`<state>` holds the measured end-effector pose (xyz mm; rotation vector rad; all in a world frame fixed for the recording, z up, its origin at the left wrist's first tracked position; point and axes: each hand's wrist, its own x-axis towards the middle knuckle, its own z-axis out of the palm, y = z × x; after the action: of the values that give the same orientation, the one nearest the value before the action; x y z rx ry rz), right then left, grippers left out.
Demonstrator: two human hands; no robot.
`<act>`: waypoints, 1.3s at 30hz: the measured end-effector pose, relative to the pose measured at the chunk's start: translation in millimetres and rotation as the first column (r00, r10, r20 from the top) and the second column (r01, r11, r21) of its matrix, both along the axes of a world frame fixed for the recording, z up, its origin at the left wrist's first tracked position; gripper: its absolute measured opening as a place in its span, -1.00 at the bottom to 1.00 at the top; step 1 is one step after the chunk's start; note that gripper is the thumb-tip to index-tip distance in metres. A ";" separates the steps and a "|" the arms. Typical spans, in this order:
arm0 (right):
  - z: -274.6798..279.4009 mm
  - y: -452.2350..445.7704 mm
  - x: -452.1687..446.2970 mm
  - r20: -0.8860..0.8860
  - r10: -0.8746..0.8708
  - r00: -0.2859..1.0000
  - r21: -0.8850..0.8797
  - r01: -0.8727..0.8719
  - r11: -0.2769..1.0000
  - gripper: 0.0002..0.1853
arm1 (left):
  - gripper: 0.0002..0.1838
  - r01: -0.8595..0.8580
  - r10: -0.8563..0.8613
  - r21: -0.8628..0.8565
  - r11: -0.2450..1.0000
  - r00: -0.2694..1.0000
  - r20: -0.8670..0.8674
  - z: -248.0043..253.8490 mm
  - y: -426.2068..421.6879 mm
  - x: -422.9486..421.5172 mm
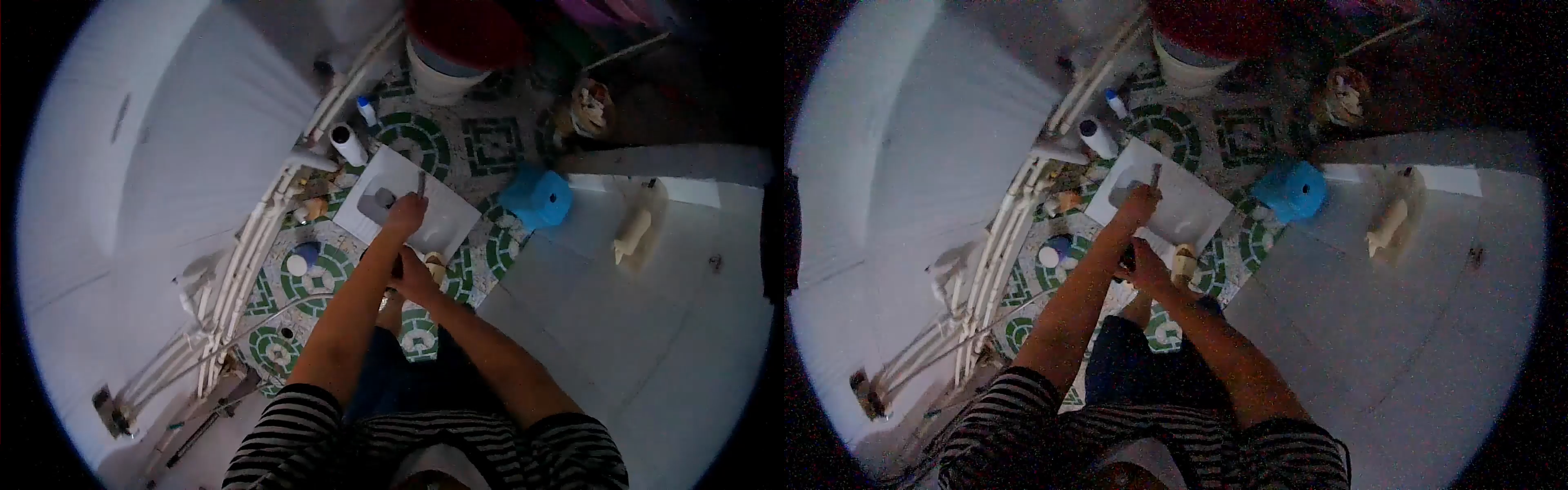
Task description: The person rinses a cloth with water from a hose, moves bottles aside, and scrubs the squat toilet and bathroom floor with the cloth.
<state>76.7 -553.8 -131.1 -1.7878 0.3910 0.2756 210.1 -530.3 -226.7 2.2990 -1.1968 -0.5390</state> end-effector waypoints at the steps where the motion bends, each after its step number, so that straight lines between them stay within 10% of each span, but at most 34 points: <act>1: -19.6 -9.2 -9.4 0.010 0.041 0.999 -0.076 -0.040 0.996 -0.42 | -0.68 -0.050 0.047 -0.039 0.998 0.997 -0.067 -8.0 -4.0 0.1; 8: -211.5 -110.7 -66.9 -0.461 0.004 0.887 -0.139 -0.076 0.987 -0.49 | -0.65 -0.264 0.269 0.066 0.962 0.891 -0.365 -30.2 -24.9 7.2; 12: -315.4 -189.4 -71.8 -0.042 0.033 0.999 -0.424 -0.048 0.904 -0.57 | -0.69 -0.331 0.346 0.111 0.937 0.845 -0.407 -94.4 -49.1 13.0; 21: -447.3 -316.0 -8.9 -0.317 -0.061 0.946 -0.666 -0.176 0.725 -0.38 | -0.71 -0.357 0.362 0.088 0.930 0.847 -0.388 -231.2 -82.8 29.1; 24: -503.5 -341.5 12.0 0.080 -0.157 0.984 -0.525 0.175 0.833 -0.37 | -0.71 -0.293 0.294 0.064 0.954 0.870 -0.397 -288.2 -87.1 43.2; 30: -579.3 -290.8 54.6 0.227 0.105 0.968 -0.963 0.206 0.173 -0.26 | -0.72 -0.337 0.313 0.004 0.941 0.869 -0.383 -328.8 -104.2 39.8; 33: -588.9 -301.4 63.8 0.152 0.227 0.962 -0.959 0.088 0.271 -0.28 | -0.68 -0.278 0.281 0.060 0.959 0.897 -0.340 -325.7 -115.6 35.4; 37: -559.9 -386.0 78.0 0.226 -0.250 0.942 -0.532 0.334 0.778 -0.36 | -0.71 -0.359 0.371 0.106 0.927 0.843 -0.389 -334.1 -126.6 31.1; 39: -588.2 -451.4 79.5 0.405 -0.282 0.870 -0.581 0.483 0.655 -0.40 | -0.72 -0.403 0.402 0.095 0.910 0.804 -0.439 -344.2 -124.6 32.6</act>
<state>156.2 -1005.2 -719.3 -2.3422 0.7209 -0.5002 242.7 -654.9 -570.9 2.1651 -0.4647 -0.8428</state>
